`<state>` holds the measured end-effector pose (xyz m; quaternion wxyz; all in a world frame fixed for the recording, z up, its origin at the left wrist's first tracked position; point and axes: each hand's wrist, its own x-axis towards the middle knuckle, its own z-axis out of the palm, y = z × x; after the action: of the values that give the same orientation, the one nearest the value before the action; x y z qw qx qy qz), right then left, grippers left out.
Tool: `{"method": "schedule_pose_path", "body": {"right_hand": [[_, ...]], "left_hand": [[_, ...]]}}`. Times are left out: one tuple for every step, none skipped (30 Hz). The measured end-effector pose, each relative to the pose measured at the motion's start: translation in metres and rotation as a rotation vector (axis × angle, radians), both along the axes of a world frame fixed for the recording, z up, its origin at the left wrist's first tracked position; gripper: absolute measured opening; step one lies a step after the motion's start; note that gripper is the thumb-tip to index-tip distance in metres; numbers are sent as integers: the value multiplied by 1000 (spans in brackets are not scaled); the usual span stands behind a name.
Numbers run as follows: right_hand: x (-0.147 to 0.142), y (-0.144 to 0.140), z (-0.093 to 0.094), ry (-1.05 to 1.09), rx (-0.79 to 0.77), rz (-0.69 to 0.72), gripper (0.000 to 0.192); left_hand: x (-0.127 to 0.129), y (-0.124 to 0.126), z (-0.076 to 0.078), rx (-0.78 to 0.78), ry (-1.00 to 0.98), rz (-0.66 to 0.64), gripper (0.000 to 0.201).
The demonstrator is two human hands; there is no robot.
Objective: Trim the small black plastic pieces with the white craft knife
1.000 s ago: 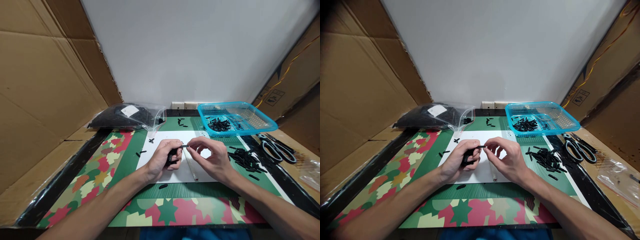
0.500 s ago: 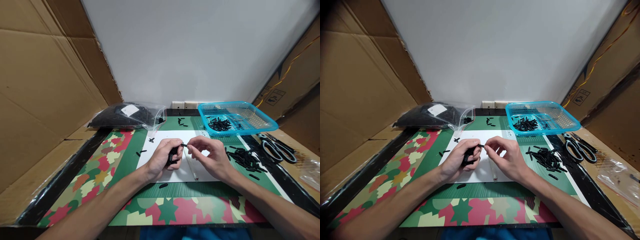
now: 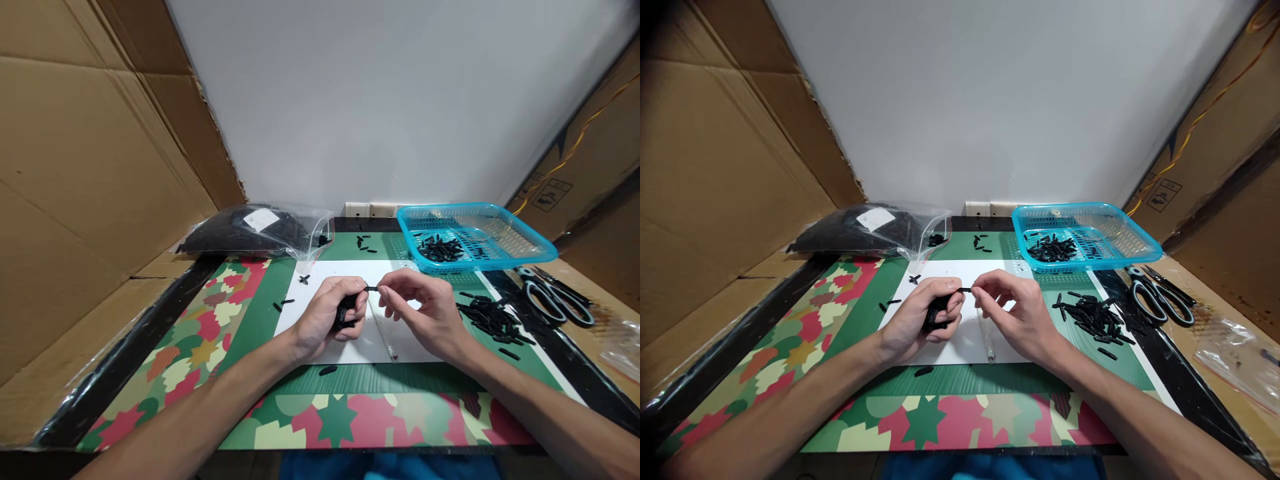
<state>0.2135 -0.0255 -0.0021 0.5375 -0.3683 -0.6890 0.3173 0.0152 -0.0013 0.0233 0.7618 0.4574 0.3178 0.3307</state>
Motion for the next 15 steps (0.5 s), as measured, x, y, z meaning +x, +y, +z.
{"method": "schedule_pose_path", "body": {"right_hand": [[0,0,0,16,-17,10,18],[0,1,1,34,-38,24,20],[0,1,1,55,-61,40,22],[-1,2,1,77,-86,58,24],[-1,2,1,100,-111,76,26],[-1,3,0,122,-134,94,28],[-1,3,0,140,-154,110,30],[-2,4,-1,154,-172,124,31],[-2,4,-2,163,-185,135,31],[-2,5,-3,169,-197,145,31],[-3,5,-3,174,-206,153,31],[-3,5,-4,180,-212,159,31],[-3,6,-4,187,-218,164,30],[-3,6,-4,194,-223,169,30],[-3,6,-4,200,-229,173,30]], "left_hand": [[0,0,0,-2,5,-5,38],[0,0,0,-3,9,-9,38],[0,0,-1,-4,13,-13,38],[0,0,-1,-6,16,-17,38],[0,0,-1,-8,19,-20,38],[0,0,-1,-11,20,-24,38],[0,0,0,-14,18,-26,38],[0,0,0,-17,14,-29,38],[0,0,0,-20,8,-32,38],[0,0,0,-21,1,-34,39],[0,0,0,-23,-4,-36,39],[0,0,0,-24,-7,-39,39],[0,0,0,-25,-8,-40,39],[0,0,0,-25,-9,-43,39],[0,0,0,-25,-10,-43,39]]}}
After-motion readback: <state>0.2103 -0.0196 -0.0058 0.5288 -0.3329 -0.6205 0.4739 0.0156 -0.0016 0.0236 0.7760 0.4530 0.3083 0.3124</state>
